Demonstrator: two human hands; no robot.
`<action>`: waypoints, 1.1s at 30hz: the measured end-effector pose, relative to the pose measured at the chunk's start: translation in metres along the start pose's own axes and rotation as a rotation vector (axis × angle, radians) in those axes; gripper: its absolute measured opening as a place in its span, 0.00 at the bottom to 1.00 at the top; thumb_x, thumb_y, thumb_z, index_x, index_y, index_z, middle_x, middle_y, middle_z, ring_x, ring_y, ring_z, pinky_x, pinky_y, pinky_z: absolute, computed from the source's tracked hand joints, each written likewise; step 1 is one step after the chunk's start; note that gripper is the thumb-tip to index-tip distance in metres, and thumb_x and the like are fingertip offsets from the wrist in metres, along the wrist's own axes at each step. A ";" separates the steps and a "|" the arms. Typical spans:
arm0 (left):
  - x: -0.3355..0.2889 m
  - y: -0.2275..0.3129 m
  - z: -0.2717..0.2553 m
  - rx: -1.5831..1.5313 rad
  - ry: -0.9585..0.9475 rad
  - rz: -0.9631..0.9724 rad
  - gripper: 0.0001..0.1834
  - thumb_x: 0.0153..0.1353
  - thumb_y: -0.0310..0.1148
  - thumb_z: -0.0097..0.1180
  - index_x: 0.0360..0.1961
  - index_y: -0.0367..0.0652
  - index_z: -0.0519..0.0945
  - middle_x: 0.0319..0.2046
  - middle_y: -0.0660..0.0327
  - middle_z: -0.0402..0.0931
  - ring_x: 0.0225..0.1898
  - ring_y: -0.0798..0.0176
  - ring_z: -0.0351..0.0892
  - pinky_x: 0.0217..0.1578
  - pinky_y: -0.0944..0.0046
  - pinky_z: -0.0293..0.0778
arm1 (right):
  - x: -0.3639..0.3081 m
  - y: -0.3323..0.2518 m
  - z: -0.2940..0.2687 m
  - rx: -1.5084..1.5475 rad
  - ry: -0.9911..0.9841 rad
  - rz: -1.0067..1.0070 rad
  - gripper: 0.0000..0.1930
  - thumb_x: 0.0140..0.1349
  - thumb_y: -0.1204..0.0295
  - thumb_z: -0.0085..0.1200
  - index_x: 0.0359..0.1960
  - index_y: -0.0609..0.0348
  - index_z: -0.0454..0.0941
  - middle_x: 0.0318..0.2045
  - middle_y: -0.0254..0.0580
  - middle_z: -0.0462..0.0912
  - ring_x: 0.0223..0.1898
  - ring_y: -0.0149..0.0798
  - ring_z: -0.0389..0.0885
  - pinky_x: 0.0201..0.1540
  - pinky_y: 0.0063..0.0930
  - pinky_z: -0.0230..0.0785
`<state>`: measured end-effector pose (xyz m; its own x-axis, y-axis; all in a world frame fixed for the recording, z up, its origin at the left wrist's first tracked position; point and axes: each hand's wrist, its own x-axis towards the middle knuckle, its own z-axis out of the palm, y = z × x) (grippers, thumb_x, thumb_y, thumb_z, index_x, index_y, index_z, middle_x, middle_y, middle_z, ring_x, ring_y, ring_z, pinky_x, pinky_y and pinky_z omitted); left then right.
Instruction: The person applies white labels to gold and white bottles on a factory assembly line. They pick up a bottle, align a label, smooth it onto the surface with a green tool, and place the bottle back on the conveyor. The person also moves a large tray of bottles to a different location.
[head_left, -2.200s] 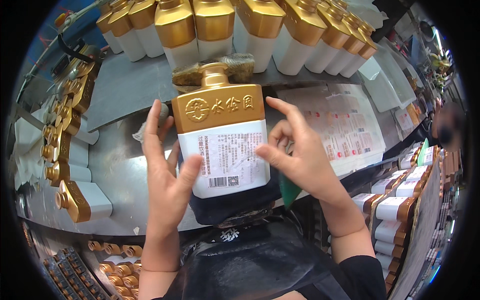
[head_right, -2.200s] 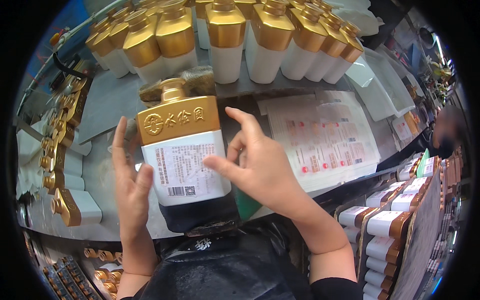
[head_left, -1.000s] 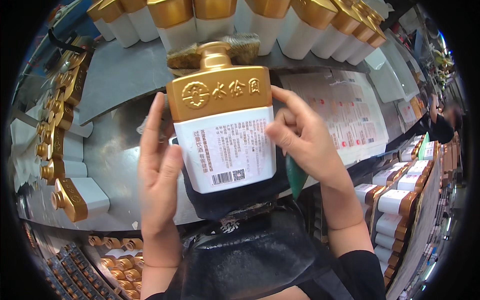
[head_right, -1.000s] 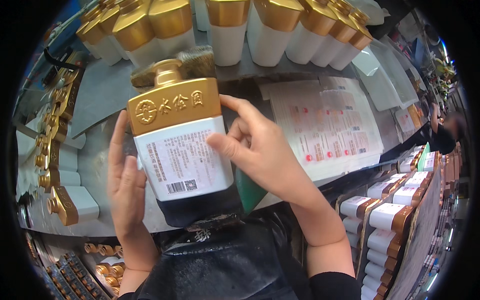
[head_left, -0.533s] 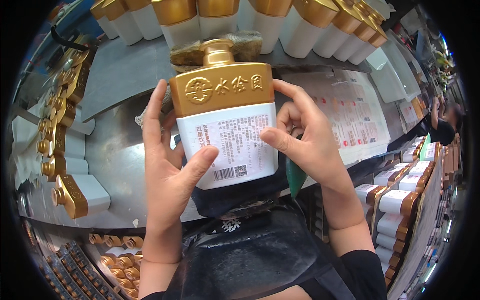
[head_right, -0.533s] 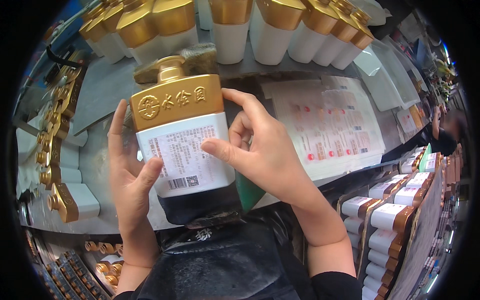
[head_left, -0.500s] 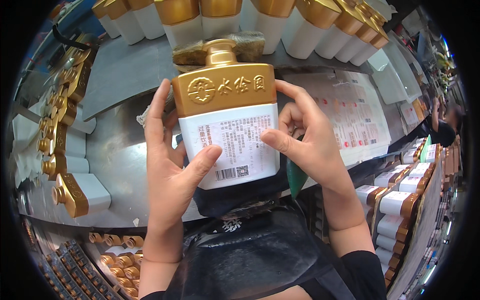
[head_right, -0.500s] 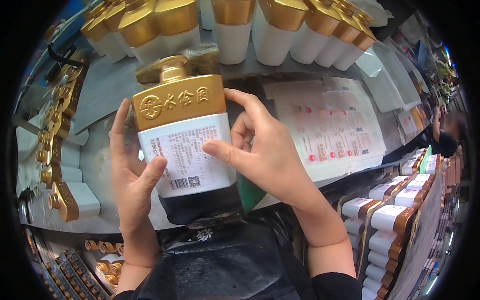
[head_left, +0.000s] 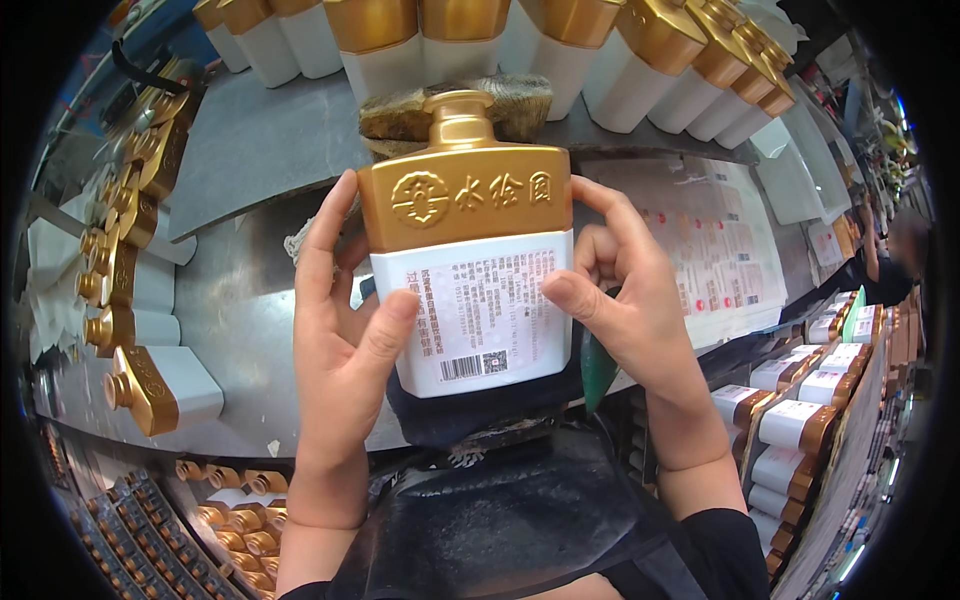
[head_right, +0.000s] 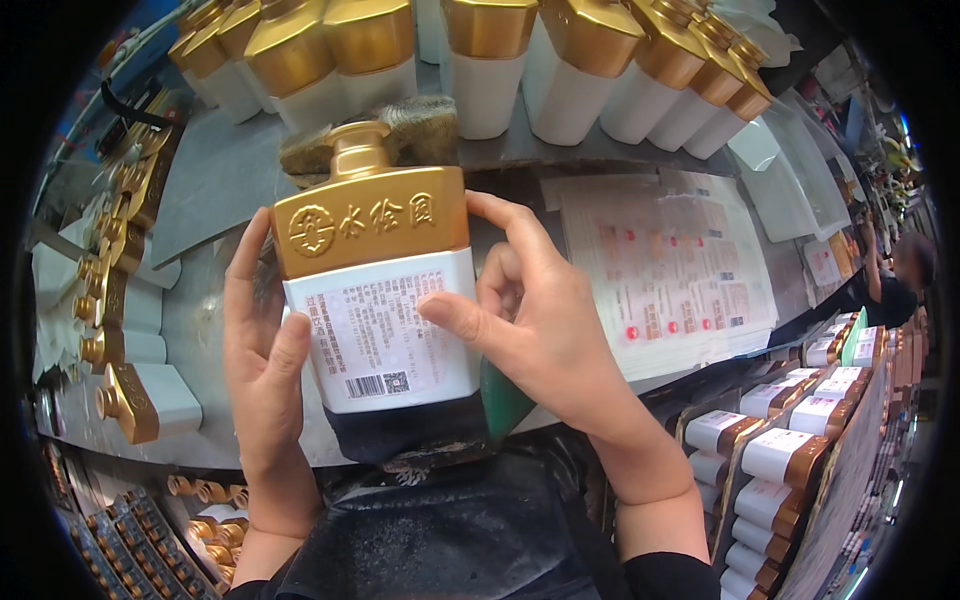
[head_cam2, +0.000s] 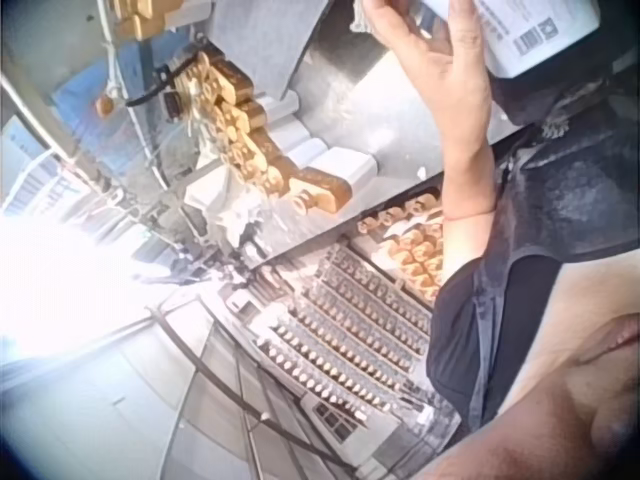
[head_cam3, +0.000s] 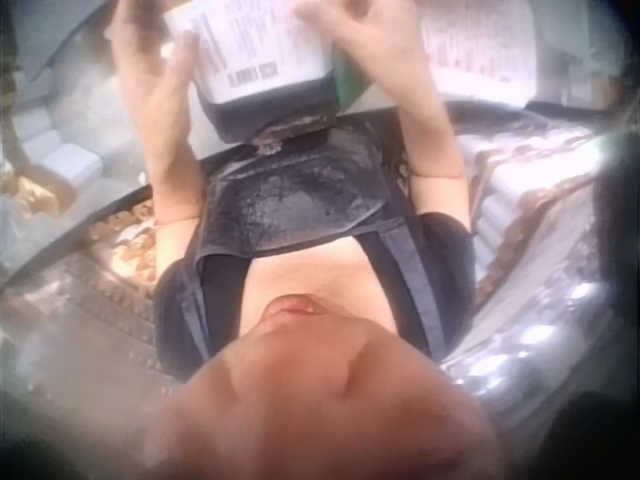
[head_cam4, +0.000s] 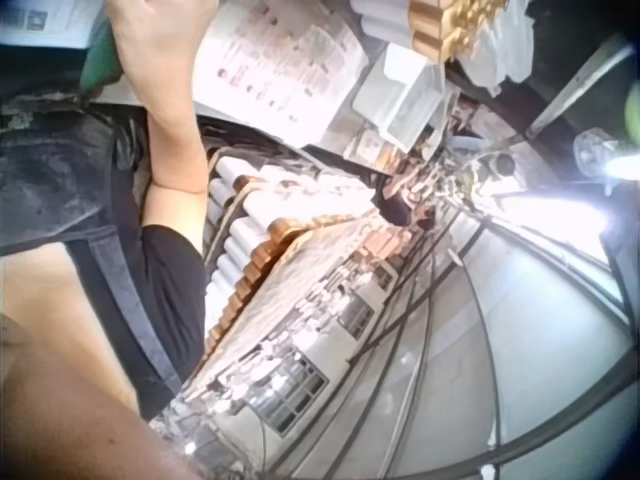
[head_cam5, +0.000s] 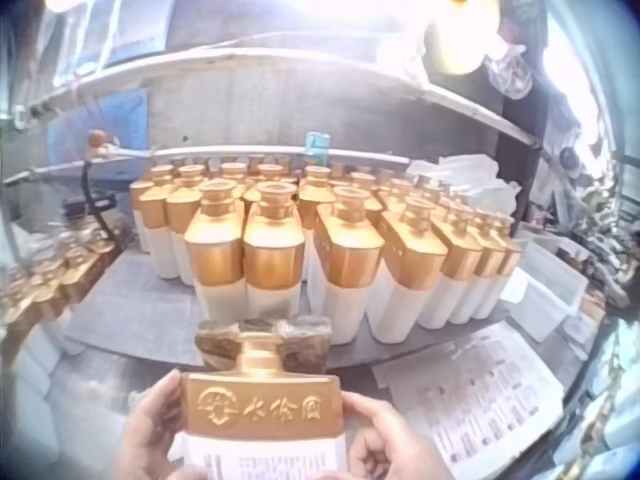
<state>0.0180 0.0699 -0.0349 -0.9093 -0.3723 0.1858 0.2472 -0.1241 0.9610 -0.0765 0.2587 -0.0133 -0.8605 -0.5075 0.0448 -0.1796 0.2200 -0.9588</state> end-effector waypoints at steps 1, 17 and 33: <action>0.000 0.001 0.002 0.020 0.004 0.003 0.41 0.56 0.26 0.58 0.68 0.37 0.50 0.62 0.52 0.56 0.62 0.58 0.59 0.59 0.57 0.66 | 0.000 -0.001 0.000 -0.007 0.003 0.003 0.36 0.52 0.65 0.66 0.59 0.70 0.63 0.16 0.30 0.69 0.20 0.21 0.66 0.25 0.17 0.60; -0.002 -0.002 0.013 0.029 0.087 0.027 0.41 0.57 0.27 0.58 0.68 0.36 0.51 0.62 0.52 0.57 0.60 0.59 0.63 0.59 0.60 0.64 | 0.001 0.005 0.001 -0.081 -0.013 -0.042 0.36 0.53 0.64 0.65 0.59 0.70 0.62 0.17 0.33 0.68 0.20 0.25 0.67 0.25 0.20 0.61; -0.010 -0.003 0.008 0.132 -0.001 0.037 0.44 0.56 0.28 0.59 0.70 0.40 0.48 0.64 0.53 0.50 0.66 0.56 0.55 0.63 0.54 0.61 | -0.003 0.001 0.000 -0.120 -0.014 -0.021 0.38 0.52 0.62 0.66 0.60 0.70 0.62 0.17 0.33 0.69 0.21 0.25 0.69 0.27 0.21 0.63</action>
<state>0.0235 0.0815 -0.0379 -0.9007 -0.3738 0.2213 0.2340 0.0115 0.9722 -0.0746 0.2605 -0.0139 -0.8493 -0.5246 0.0593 -0.2538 0.3071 -0.9172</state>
